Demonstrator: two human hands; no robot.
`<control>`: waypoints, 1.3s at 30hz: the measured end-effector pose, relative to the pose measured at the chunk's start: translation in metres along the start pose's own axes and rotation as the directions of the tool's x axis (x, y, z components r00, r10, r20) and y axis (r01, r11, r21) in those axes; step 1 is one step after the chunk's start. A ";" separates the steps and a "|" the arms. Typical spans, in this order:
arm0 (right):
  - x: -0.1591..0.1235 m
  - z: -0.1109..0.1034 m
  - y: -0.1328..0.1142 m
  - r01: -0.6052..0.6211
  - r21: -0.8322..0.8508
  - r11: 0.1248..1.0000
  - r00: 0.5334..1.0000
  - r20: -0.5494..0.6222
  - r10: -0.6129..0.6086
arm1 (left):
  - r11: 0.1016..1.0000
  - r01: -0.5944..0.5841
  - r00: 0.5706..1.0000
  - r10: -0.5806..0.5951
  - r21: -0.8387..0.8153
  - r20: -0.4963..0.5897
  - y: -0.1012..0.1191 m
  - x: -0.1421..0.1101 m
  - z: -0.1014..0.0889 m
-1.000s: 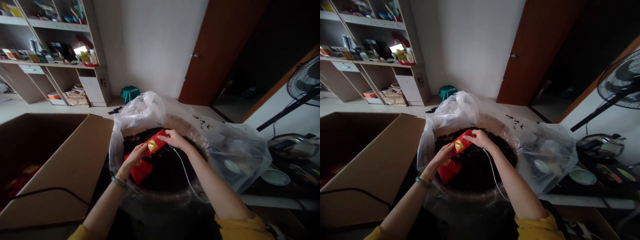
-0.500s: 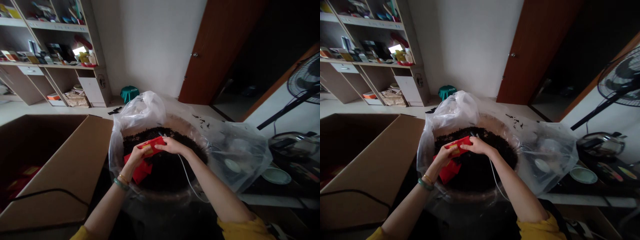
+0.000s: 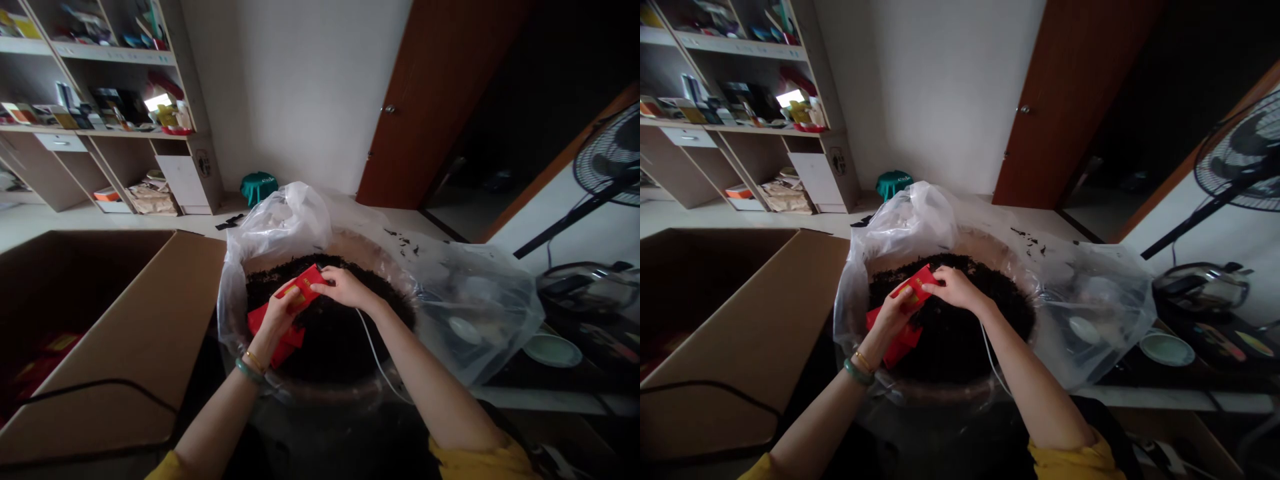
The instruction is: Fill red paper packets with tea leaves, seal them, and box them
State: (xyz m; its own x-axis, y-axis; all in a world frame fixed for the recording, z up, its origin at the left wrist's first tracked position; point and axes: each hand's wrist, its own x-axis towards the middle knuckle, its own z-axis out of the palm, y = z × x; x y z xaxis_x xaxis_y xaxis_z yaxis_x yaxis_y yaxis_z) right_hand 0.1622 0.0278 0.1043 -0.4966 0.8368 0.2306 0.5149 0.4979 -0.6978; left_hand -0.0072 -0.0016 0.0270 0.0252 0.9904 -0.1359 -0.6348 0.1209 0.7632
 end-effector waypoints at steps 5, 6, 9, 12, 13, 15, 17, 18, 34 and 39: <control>0.000 0.001 0.005 0.013 -0.032 0.999 0.987 -0.162 -0.018 | 0.997 0.002 0.997 -0.008 -0.077 -0.077 -0.005 -0.003 0.002; 0.001 0.001 0.006 0.007 -0.052 0.999 0.986 -0.164 -0.015 | 0.997 0.011 0.997 -0.017 -0.073 -0.080 -0.004 -0.003 0.003; 0.001 -0.003 0.006 0.012 -0.108 0.994 0.984 -0.176 -0.031 | 0.999 -0.040 0.995 0.039 -0.008 -0.096 0.004 -0.002 0.003; 0.000 -0.009 0.004 0.049 -0.132 0.990 0.984 -0.166 -0.071 | 0.955 -0.225 0.968 0.242 0.195 -0.070 0.023 0.001 0.003; 0.000 -0.010 0.003 0.065 -0.129 0.989 0.985 -0.150 -0.084 | 0.921 -0.274 0.957 0.290 0.277 -0.017 0.030 0.002 0.004; 0.000 -0.009 0.000 0.096 -0.105 0.990 0.987 -0.120 -0.109 | 0.856 -0.313 0.950 0.292 0.411 0.115 0.040 0.005 0.008; 0.001 -0.006 -0.002 0.108 -0.051 0.993 0.985 -0.132 -0.114 | 0.832 -0.279 0.959 0.218 0.481 0.179 0.043 0.008 0.013; 0.002 -0.004 -0.002 0.096 -0.011 0.995 0.982 -0.162 -0.097 | 0.835 -0.253 0.966 0.189 0.489 0.176 0.043 0.009 0.015; 0.022 0.013 0.035 -0.140 0.111 0.984 0.945 -0.281 0.166 | 0.969 0.097 0.991 -0.115 0.225 0.065 0.014 0.002 0.030; 0.031 0.020 0.074 -0.471 -0.292 0.833 0.859 -0.368 0.356 | 0.967 0.088 0.996 -0.094 0.238 0.011 0.012 0.008 0.019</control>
State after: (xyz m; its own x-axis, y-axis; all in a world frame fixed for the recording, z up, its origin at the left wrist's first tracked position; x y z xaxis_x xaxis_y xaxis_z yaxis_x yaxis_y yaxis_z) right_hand 0.1713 0.0858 0.0462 0.0144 0.9799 0.1992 0.8665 0.0872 -0.4916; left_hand 0.0002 0.0086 0.0469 0.0927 0.9754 -0.2000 -0.4282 0.2204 0.8764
